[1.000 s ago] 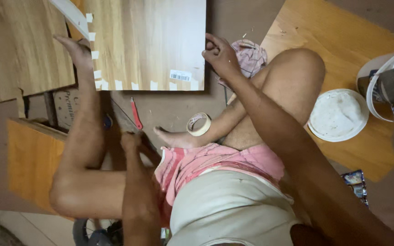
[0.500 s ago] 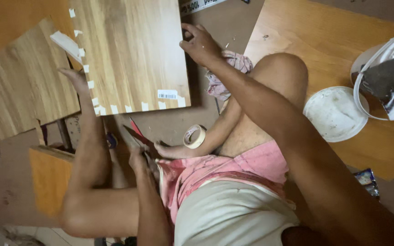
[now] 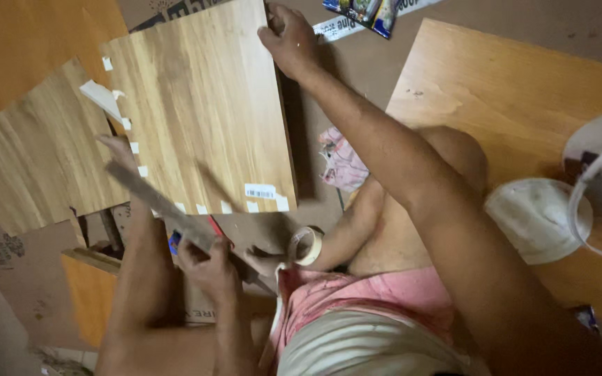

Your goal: The person sits on the floor and applies masking tape to the edges of a rectangular wooden board. They tear pieces of tape and press them along the sides, then use a metal file to smooth the taped edges and a cloth to wipe the surface.

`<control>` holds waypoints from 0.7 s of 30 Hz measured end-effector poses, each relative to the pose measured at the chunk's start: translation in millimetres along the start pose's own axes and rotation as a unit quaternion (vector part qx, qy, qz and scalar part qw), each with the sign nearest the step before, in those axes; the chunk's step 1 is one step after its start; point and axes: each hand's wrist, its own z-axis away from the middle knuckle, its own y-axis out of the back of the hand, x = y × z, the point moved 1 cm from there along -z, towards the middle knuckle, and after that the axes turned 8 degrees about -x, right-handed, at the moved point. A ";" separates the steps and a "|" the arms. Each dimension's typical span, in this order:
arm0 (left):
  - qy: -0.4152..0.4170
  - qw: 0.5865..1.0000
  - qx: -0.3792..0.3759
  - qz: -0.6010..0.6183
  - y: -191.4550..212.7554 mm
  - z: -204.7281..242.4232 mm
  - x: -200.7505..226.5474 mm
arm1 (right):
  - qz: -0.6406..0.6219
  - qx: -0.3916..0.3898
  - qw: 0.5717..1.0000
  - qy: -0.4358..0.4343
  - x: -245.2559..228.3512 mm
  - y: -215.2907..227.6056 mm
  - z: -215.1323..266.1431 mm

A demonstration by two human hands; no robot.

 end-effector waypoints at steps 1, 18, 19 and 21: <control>-0.004 1.000 -0.024 0.001 -10.1 -11.8 6.3 | -0.128 -0.027 0.991 -0.003 1.3 -3.7 -3.6; -0.057 0.923 -0.338 -0.175 -150.1 -166.5 131.2 | -0.206 0.031 0.977 -0.054 -20.5 1.3 -6.0; -0.069 0.915 -0.352 -0.183 -158.1 -173.1 141.3 | -0.204 0.020 0.976 -0.074 -21.5 -0.9 -2.5; -0.086 0.897 -0.372 -0.223 -171.6 -185.1 155.0 | -0.200 -0.004 0.973 -0.118 -20.5 -1.1 5.1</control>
